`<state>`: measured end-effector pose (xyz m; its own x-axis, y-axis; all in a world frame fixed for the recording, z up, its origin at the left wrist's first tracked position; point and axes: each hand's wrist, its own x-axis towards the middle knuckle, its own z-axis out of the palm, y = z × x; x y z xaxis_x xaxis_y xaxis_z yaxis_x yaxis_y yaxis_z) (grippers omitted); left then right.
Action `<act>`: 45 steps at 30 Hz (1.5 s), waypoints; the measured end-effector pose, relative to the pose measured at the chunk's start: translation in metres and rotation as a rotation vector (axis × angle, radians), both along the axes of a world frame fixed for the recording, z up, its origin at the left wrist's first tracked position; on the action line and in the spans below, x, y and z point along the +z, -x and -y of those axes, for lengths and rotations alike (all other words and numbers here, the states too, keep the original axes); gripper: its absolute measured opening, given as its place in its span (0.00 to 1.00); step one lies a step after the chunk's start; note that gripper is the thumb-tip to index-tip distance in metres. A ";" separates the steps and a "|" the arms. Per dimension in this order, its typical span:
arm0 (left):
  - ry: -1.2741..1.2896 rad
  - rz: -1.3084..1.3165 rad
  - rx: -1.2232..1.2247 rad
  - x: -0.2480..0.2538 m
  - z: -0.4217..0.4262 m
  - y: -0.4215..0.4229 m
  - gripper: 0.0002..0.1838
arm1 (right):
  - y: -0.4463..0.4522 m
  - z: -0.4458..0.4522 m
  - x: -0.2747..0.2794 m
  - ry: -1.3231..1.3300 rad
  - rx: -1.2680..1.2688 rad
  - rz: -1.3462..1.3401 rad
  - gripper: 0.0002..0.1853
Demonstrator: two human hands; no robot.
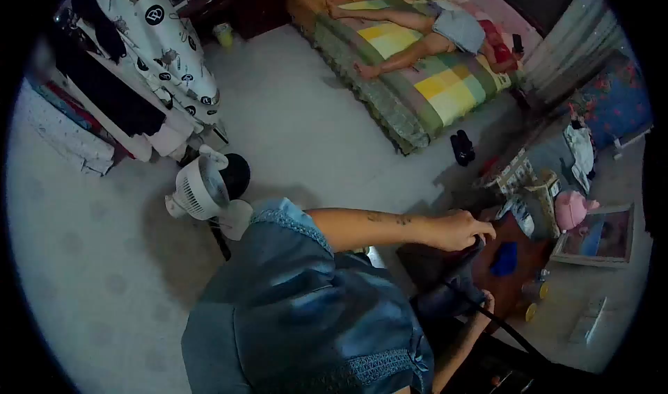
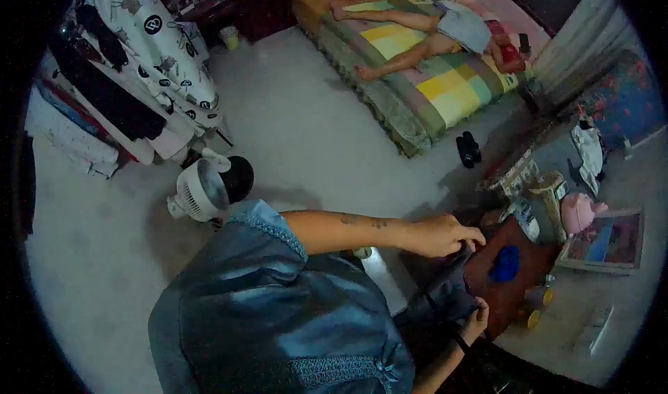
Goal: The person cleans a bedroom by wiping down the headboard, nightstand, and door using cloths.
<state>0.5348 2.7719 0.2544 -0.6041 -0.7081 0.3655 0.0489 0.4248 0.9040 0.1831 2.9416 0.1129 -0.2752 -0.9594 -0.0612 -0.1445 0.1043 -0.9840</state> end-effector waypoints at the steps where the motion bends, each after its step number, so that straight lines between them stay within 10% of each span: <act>1: -0.003 0.001 0.006 -0.008 0.002 0.000 0.14 | -0.001 0.004 0.001 -0.003 0.006 0.001 0.21; 8: -0.149 0.520 0.130 -0.031 0.018 -0.001 0.17 | 0.011 0.007 0.004 0.168 -0.153 -0.155 0.16; 15: -0.913 -0.004 -0.364 -0.044 -0.013 0.064 0.26 | -0.141 0.042 0.109 0.019 -0.087 0.037 0.16; 23: -0.693 -0.144 -0.401 -0.006 -0.017 0.115 0.17 | -0.143 0.030 0.165 0.209 -0.323 0.299 0.16; 25: -0.227 -0.043 -0.241 -0.003 -0.013 0.139 0.11 | -0.111 0.019 0.143 0.194 -0.410 0.239 0.21; 27: -0.597 -0.158 -0.531 0.020 -0.018 0.146 0.13 | -0.095 0.010 0.129 0.140 -0.614 0.550 0.27; 29: -0.174 -0.346 -0.658 0.026 -0.017 0.158 0.15 | -0.097 0.015 0.148 0.104 -0.664 0.664 0.29; 36: -1.305 -0.229 -0.868 -0.018 -0.021 0.220 0.23 | -0.074 0.053 0.175 0.082 -0.752 0.446 0.28; 37: -1.040 -0.296 -0.798 -0.018 -0.028 0.232 0.22 | -0.079 0.051 0.182 0.247 -0.512 -0.367 0.31; 41: -0.215 -0.559 -0.556 0.026 -0.037 0.264 0.16 | -0.059 0.031 0.214 0.220 -0.441 -0.412 0.32; 44: 0.924 0.552 -0.485 0.128 -0.024 0.273 0.27 | -0.038 -0.008 0.236 0.286 -0.691 -0.551 0.28; 45: 1.115 0.412 -0.360 0.117 -0.023 0.283 0.26 | -0.033 -0.027 0.245 0.250 -0.771 -0.669 0.26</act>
<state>0.2522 2.7944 0.3718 -0.9121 0.0963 0.3985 0.1198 0.9922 0.0343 0.2159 2.9687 0.3576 -0.7217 -0.4742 0.5044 -0.6475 0.2047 -0.7341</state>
